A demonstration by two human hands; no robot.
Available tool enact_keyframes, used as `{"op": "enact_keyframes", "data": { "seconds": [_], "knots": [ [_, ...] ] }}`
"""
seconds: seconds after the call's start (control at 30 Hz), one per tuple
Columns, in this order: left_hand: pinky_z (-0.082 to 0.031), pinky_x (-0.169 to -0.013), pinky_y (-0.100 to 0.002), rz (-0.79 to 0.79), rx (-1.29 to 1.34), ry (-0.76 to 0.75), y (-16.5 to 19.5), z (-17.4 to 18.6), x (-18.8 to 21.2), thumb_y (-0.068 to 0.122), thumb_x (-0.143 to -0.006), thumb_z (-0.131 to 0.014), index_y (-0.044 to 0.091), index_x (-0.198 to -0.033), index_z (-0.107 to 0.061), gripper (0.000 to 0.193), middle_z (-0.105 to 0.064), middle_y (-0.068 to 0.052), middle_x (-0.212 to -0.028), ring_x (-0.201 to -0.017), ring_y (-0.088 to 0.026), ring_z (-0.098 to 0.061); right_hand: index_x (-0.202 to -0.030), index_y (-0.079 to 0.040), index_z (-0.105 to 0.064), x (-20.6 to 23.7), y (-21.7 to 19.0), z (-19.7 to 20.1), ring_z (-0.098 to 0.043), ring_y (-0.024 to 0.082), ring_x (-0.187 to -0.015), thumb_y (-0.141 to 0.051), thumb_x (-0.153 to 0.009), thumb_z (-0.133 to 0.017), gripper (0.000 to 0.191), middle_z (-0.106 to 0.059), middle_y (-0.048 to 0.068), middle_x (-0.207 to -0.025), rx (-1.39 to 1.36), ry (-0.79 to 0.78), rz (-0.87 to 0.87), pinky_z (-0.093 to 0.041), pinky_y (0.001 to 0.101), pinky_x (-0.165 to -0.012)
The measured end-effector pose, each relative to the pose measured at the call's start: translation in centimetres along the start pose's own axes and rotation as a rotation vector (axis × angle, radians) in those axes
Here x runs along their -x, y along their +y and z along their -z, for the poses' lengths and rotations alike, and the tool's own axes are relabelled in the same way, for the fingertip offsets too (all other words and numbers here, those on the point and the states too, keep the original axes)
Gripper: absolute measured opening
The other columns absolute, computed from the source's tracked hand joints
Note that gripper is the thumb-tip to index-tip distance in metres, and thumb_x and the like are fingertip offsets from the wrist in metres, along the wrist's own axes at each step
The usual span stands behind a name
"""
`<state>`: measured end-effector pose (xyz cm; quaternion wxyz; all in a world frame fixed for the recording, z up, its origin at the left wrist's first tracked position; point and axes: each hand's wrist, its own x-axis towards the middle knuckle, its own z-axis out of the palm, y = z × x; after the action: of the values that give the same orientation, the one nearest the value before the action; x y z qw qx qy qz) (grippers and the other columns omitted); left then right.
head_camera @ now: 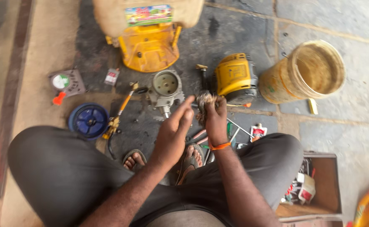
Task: The person sits on the floor and uses a wrench to tighten bolts on a small engine cylinder head. They then use a rag to wipe the surface of the cylinder head and inspect the part.
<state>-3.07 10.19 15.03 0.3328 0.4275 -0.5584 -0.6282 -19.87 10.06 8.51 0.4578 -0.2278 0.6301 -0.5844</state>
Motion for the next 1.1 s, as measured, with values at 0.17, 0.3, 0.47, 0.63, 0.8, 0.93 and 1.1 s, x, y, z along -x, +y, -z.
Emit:
{"op": "enact_keyframes", "data": {
  "seconds": [0.17, 0.3, 0.47, 0.63, 0.8, 0.93, 1.1],
  "knots": [
    [-0.049, -0.095, -0.041, 0.653, 0.854, 0.005, -3.0, -0.2, -1.9, 0.058, -0.103, -0.039, 0.006, -0.127, -0.064, 0.062, -0.070, -0.007, -0.117, -0.107, -0.019, -0.064, -0.115, -0.001, -0.065, 4.7, -2.4, -2.1, -0.067, 0.031, -0.094, -0.007, -0.094, -0.061, 0.022, -0.070, 0.014, -0.103, 0.568, -0.238, 0.546, -0.054, 0.0432, -0.083],
    [-0.051, -0.099, -0.034, 0.555, 1.000, 0.079, -3.8, 2.0, -2.2, 0.033, -0.106, -0.053, 0.010, -0.123, -0.065, 0.031, -0.068, -0.003, -0.119, -0.110, -0.014, -0.063, -0.107, -0.002, -0.063, 8.2, -3.0, -4.8, -0.060, 0.040, -0.114, -0.007, -0.082, -0.070, 0.026, -0.068, 0.020, -0.121, 0.783, -0.099, 0.863, -0.046, 0.0521, -0.105],
    [-0.051, -0.085, -0.034, 0.405, 0.588, 0.237, -3.0, 4.2, -2.1, 0.027, -0.104, -0.056, 0.013, -0.135, -0.066, 0.035, -0.069, -0.003, -0.120, -0.103, -0.016, -0.062, -0.111, -0.010, -0.065, 9.9, -6.1, -4.4, -0.061, 0.026, -0.126, -0.015, -0.084, -0.077, 0.030, -0.069, 0.007, -0.129, 0.935, -0.251, 0.939, -0.034, 0.0551, -0.127],
    [-0.054, -0.081, -0.035, 0.538, 0.669, 0.220, -2.2, 4.2, -2.3, 0.059, -0.101, -0.044, 0.010, -0.119, -0.065, 0.056, -0.069, -0.004, -0.107, -0.095, -0.017, -0.066, -0.133, -0.007, -0.064, 10.0, -5.7, -4.5, -0.055, 0.029, -0.132, -0.015, -0.093, -0.078, 0.044, -0.063, 0.013, -0.128, 0.894, -0.273, 0.998, -0.033, 0.0500, -0.129],
    [-0.050, -0.092, -0.038, 0.508, 0.844, -0.040, -2.1, 3.3, -2.1, 0.063, -0.108, -0.047, 0.008, -0.118, -0.065, 0.059, -0.067, -0.006, -0.110, -0.103, -0.020, -0.062, -0.125, -0.006, -0.064, 4.8, -1.3, -3.5, -0.062, 0.037, -0.113, -0.014, -0.079, -0.074, 0.048, -0.066, 0.015, -0.118, 1.073, -0.393, 0.930, -0.047, 0.0516, -0.102],
    [-0.052, -0.091, -0.033, 0.224, 0.225, -0.016, -1.2, 3.6, -2.8, 0.064, -0.097, -0.045, 0.009, -0.128, -0.070, 0.067, -0.076, -0.003, -0.115, -0.110, -0.020, -0.071, -0.117, -0.005, -0.064, 0.2, 1.1, -1.3, -0.066, 0.018, -0.097, -0.001, -0.103, -0.051, 0.019, -0.066, 0.009, -0.106, 0.621, -0.088, 0.791, -0.055, 0.0340, -0.081],
    [-0.058, -0.079, -0.048, 0.014, -0.848, 0.327, 2.1, 5.0, -8.0, 0.075, -0.089, -0.060, 0.001, -0.138, -0.058, 0.088, -0.069, -0.020, -0.113, -0.099, -0.035, -0.072, -0.095, -0.007, -0.062, -4.4, 1.4, 1.6, -0.053, 0.012, -0.052, -0.036, -0.107, -0.059, 0.032, -0.056, 0.001, -0.067, 0.111, 0.037, 0.004, -0.050, 0.0279, -0.049]
  ]
}}
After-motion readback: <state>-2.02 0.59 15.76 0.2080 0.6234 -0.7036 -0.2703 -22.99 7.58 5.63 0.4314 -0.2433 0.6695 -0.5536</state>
